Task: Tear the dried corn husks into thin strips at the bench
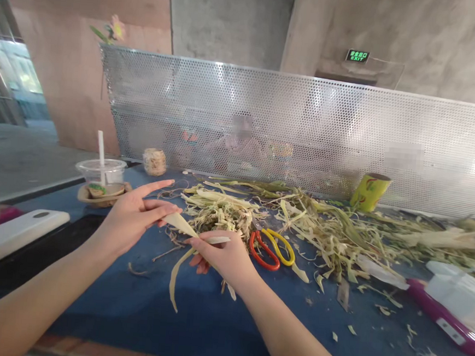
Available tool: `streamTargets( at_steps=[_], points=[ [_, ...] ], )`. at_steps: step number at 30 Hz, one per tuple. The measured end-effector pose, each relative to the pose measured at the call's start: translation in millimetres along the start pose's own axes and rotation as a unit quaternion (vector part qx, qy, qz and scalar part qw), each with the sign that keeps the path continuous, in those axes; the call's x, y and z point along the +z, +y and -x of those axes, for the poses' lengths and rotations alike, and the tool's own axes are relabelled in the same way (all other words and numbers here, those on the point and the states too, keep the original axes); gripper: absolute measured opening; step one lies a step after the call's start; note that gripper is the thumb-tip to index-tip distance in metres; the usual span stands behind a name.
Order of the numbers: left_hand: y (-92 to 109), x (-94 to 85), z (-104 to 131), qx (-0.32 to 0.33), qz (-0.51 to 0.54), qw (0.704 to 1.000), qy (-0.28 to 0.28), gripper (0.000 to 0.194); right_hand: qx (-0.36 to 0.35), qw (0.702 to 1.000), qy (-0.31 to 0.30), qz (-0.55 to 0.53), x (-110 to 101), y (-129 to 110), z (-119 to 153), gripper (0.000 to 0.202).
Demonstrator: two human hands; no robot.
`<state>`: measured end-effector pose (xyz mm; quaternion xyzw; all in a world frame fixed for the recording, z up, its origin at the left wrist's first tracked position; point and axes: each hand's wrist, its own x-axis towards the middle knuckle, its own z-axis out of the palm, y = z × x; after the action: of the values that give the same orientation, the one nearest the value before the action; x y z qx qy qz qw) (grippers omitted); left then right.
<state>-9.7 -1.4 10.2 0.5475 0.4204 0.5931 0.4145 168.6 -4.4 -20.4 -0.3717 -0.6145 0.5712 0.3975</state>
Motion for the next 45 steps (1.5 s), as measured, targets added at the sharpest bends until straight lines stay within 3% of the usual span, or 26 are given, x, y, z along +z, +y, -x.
streamTargets(
  at_steps=[4,7,10,12,13,16,19,22,26,32,38,42,45],
  points=[
    [1.1,2.1,-4.1,-0.039,0.098,0.994,0.041,0.062,-0.01,1.0,0.005,0.005,0.3,-1.7,1.6,0.033],
    [-5.0,5.8,-8.3,-0.094,0.206,0.971,0.075,0.052,-0.038,0.999,-0.008,-0.011,-0.7,-3.5,3.2,0.035],
    [-13.6,8.6,-9.6,-0.198,0.228,0.951,0.06,0.048,-0.065,0.998,-0.002,-0.001,-2.1,-4.7,3.6,0.034],
    [-18.0,11.0,-6.1,-0.228,0.21,0.95,0.034,0.052,-0.077,0.997,0.02,0.005,-3.0,-4.8,2.9,0.033],
    [-19.4,12.7,-3.0,-0.22,0.199,0.955,0.021,0.062,-0.083,0.996,0.032,0.004,-3.4,-4.5,2.1,0.033],
    [-20.0,19.1,9.2,-0.1,0.126,0.986,-0.044,0.092,-0.106,0.994,0.038,0.011,-4.0,-2.4,-0.6,0.031],
    [-20.1,24.6,18.6,-0.045,0.096,0.986,-0.128,0.099,-0.126,0.992,0.017,0.027,-2.6,2.2,-3.0,0.028],
    [-24.0,26.6,20.1,-0.025,0.104,0.981,-0.161,0.105,-0.126,0.991,0.02,0.044,0.1,7.0,-3.6,0.028],
    [-26.5,25.3,17.2,-0.036,0.053,0.983,-0.169,0.106,-0.094,0.986,0.058,0.121,0.0,7.4,-0.2,0.041],
    [-19.3,24.7,19.9,-0.05,-0.013,0.987,-0.151,0.104,-0.11,0.943,0.062,0.309,-8.1,0.4,6.7,0.033],
    [-19.1,22.5,19.1,-0.064,-0.023,0.983,-0.173,0.104,-0.096,0.971,0.056,0.213,-9.8,-2.6,3.5,0.025],
    [-16.3,20.5,16.2,-0.061,-0.032,0.991,-0.117,0.099,-0.064,0.995,0.002,0.073,-12.1,-1.0,-2.2,0.029],
    [-14.8,19.6,15.1,-0.065,-0.02,0.994,-0.087,0.101,-0.047,0.996,-0.01,0.079,-13.3,-0.1,-3.5,0.028]
  ],
)
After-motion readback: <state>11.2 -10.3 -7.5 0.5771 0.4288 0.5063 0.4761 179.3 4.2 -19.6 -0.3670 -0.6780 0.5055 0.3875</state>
